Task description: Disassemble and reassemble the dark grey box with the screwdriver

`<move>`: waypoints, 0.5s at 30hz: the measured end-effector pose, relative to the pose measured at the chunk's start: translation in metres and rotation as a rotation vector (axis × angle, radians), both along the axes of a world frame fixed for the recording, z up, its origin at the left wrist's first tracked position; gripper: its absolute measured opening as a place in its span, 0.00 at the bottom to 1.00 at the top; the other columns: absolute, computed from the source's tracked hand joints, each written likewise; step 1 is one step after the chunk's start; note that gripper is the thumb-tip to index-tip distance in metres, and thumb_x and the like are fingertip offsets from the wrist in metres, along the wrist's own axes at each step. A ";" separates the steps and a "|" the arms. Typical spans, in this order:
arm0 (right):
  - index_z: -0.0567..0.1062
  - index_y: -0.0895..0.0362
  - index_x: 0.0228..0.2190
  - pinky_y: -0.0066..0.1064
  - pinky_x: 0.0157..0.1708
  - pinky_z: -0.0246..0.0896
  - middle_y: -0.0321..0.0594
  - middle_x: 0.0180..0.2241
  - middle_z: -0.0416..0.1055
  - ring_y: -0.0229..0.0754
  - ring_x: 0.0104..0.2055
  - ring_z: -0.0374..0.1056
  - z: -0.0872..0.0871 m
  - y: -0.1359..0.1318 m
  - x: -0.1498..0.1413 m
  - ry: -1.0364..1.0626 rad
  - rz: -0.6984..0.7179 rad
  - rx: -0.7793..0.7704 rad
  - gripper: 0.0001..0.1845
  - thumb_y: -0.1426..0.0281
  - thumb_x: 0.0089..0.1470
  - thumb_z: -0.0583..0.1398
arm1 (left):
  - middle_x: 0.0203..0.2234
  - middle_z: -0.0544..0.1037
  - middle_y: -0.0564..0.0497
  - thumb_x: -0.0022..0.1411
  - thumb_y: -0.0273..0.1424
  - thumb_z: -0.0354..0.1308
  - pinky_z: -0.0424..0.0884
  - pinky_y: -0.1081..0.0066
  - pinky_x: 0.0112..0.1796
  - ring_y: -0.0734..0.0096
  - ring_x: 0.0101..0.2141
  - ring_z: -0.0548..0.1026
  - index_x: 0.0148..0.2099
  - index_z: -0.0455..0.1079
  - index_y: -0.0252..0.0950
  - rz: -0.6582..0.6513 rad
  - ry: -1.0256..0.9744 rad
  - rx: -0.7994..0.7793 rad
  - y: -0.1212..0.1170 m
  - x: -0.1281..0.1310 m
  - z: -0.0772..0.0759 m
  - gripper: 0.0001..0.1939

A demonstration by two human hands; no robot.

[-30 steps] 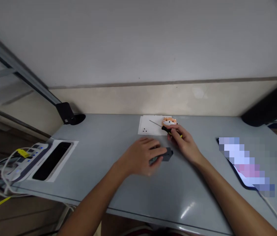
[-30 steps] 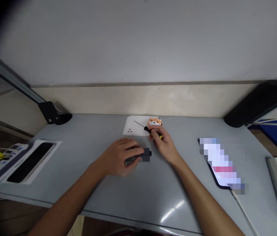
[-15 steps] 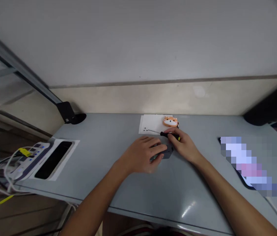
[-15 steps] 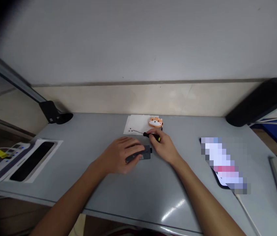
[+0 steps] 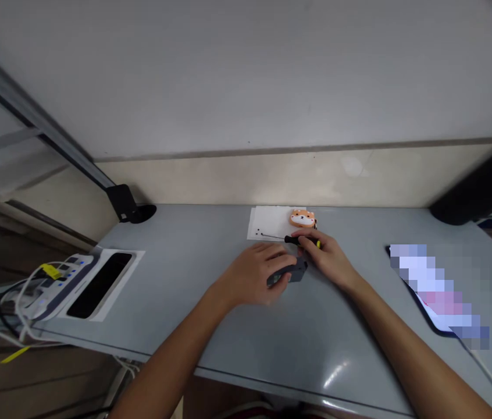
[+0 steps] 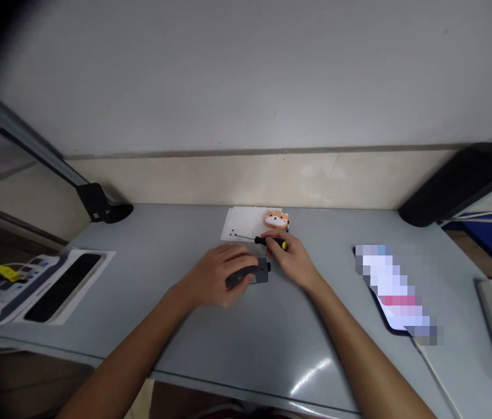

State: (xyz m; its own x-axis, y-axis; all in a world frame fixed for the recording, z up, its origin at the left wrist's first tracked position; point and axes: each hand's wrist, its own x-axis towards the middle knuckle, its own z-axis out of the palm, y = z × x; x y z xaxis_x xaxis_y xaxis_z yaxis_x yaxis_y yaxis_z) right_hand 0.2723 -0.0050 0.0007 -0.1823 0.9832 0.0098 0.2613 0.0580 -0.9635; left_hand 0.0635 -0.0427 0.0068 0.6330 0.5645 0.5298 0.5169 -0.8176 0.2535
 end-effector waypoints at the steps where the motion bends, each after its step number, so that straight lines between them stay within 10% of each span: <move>1: 0.80 0.55 0.38 0.36 0.34 0.61 0.36 0.24 0.73 0.43 0.28 0.66 0.000 0.000 0.000 0.006 -0.002 -0.002 0.19 0.55 0.53 0.60 | 0.40 0.80 0.47 0.70 0.28 0.54 0.78 0.63 0.45 0.65 0.39 0.80 0.48 0.73 0.38 -0.002 0.003 0.002 0.000 0.000 0.000 0.09; 15: 0.81 0.55 0.30 0.31 0.24 0.51 0.33 0.18 0.63 0.37 0.22 0.58 0.012 0.009 0.022 0.451 -0.344 -0.060 0.27 0.43 0.48 0.65 | 0.40 0.81 0.48 0.71 0.25 0.53 0.76 0.66 0.42 0.67 0.39 0.79 0.47 0.75 0.39 0.047 -0.005 0.098 0.010 -0.009 -0.002 0.10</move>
State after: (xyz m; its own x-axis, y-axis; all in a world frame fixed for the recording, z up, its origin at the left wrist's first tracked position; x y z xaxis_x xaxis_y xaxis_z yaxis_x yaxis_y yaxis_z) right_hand 0.2939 0.0038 0.0123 0.1573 0.9865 -0.0454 -0.1824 -0.0162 -0.9831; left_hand 0.0544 -0.0324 0.0045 0.6043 0.5387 0.5870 0.5543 -0.8135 0.1759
